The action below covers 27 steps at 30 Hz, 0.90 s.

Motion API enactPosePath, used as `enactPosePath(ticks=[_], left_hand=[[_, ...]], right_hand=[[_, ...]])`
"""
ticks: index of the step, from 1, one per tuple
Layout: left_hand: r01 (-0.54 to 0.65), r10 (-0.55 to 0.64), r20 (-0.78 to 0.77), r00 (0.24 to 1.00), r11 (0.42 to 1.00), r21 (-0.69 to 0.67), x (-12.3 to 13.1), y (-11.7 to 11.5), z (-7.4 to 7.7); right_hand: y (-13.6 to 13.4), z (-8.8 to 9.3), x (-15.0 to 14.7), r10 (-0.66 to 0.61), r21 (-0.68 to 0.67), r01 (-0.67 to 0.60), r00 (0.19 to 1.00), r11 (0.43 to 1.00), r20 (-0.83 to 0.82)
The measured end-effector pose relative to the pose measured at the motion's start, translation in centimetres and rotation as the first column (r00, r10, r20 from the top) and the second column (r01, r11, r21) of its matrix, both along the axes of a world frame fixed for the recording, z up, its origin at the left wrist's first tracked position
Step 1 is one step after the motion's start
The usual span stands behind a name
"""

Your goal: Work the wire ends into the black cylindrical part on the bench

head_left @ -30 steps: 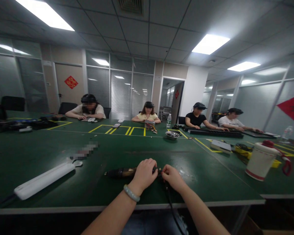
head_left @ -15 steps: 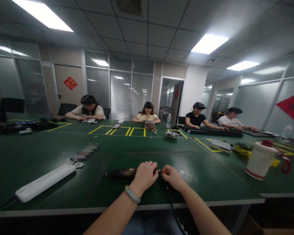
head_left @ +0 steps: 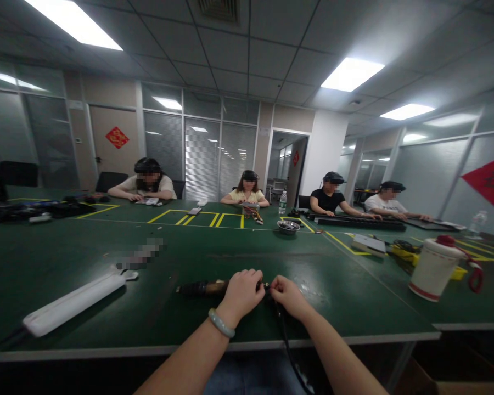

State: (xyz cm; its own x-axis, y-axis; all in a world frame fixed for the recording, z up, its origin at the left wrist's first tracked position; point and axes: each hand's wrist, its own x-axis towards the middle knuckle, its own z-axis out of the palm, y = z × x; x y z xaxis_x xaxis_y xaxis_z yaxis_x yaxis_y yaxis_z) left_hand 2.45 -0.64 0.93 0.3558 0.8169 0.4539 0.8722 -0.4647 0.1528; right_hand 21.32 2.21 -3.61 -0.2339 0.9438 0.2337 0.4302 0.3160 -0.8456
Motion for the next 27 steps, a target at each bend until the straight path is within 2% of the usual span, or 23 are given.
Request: enactPosePath(ticks=[5, 15, 27], left_hand=[[0.027, -0.027, -0.010, 1.000, 0.999, 0.025, 0.05, 0.12, -0.13], [0.114, -0.116, 0.072, 0.991, 0.993, 0.021, -0.72, 0.77, -0.57], [0.091, -0.091, 0.001, 0.996, 0.996, 0.021, -0.46, 0.60, -0.84]], right_hand=[[0.11, -0.09, 0.18, -0.003, 0.015, 0.002, 1.000, 1.000, 0.014], [0.09, -0.16, 0.39, 0.000, 0.006, -0.001, 1.000, 1.000, 0.020], [0.59, -0.27, 0.38, -0.001, -0.057, -0.003, 0.997, 0.998, -0.073]])
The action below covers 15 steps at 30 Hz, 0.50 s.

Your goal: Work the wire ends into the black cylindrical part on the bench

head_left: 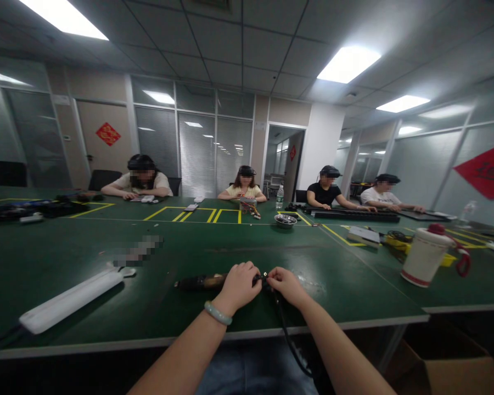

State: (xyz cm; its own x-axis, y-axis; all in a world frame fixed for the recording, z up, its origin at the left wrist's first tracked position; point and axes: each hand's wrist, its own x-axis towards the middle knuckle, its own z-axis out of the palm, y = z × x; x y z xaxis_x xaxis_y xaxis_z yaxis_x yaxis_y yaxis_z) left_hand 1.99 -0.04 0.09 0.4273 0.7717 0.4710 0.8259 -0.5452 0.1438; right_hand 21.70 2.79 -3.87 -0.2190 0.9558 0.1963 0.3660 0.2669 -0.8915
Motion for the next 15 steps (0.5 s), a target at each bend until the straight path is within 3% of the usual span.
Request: enactPosePath(ticks=[15], left_hand=[[0.025, -0.024, -0.044, 0.999, 0.999, 0.028, -0.13, 0.09, -0.10]], right_hand=[[-0.05, 0.18, -0.01, 0.028, 0.011, -0.028, 0.999, 1.000, -0.025]])
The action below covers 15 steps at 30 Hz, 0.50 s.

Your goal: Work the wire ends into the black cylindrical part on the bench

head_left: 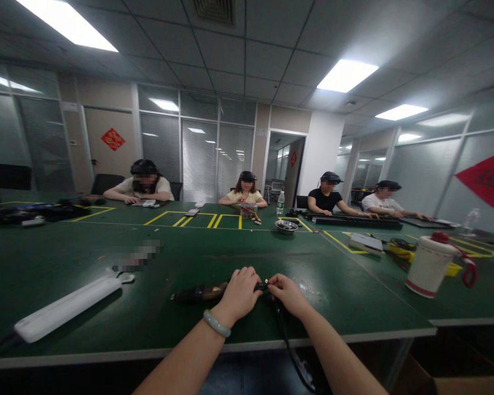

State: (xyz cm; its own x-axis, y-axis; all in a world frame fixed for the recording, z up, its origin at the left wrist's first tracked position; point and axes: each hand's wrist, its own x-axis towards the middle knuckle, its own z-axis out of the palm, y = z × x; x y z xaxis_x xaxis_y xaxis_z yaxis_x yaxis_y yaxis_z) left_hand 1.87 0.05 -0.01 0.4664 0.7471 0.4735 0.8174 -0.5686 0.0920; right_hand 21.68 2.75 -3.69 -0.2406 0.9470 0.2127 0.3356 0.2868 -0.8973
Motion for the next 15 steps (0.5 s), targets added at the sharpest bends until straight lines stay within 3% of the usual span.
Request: enactPosePath(ticks=[15], left_hand=[[0.019, -0.005, -0.097, 0.995, 0.990, 0.141, 0.4, 3.1, 0.2]], right_hand=[[0.3, -0.2, -0.1, -0.036, 0.027, 0.036, 0.999, 0.999, 0.025]])
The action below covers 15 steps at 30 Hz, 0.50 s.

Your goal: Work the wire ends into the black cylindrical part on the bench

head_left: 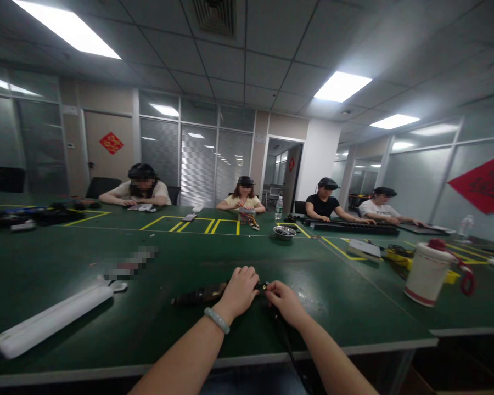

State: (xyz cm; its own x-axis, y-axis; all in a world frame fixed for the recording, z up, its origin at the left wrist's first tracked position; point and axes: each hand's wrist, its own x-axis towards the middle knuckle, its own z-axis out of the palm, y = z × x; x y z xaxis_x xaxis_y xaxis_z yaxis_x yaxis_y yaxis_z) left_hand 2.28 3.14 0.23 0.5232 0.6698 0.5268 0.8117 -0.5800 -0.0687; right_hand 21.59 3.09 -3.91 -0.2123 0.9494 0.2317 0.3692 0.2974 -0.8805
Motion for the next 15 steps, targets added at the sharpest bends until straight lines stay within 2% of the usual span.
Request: enactPosePath(ticks=[4, 15], left_hand=[[0.006, -0.005, -0.029, 1.000, 1.000, 0.022, 0.25, 0.00, 0.22], [0.028, -0.025, 0.025, 0.999, 0.992, -0.120, 0.27, -0.38, 0.19]], right_hand=[[0.01, 0.04, 0.03, -0.029, 0.031, 0.028, 0.999, 0.999, 0.023], [-0.51, 0.64, -0.17, -0.088, 0.044, 0.083, 0.984, 0.996, 0.153]])
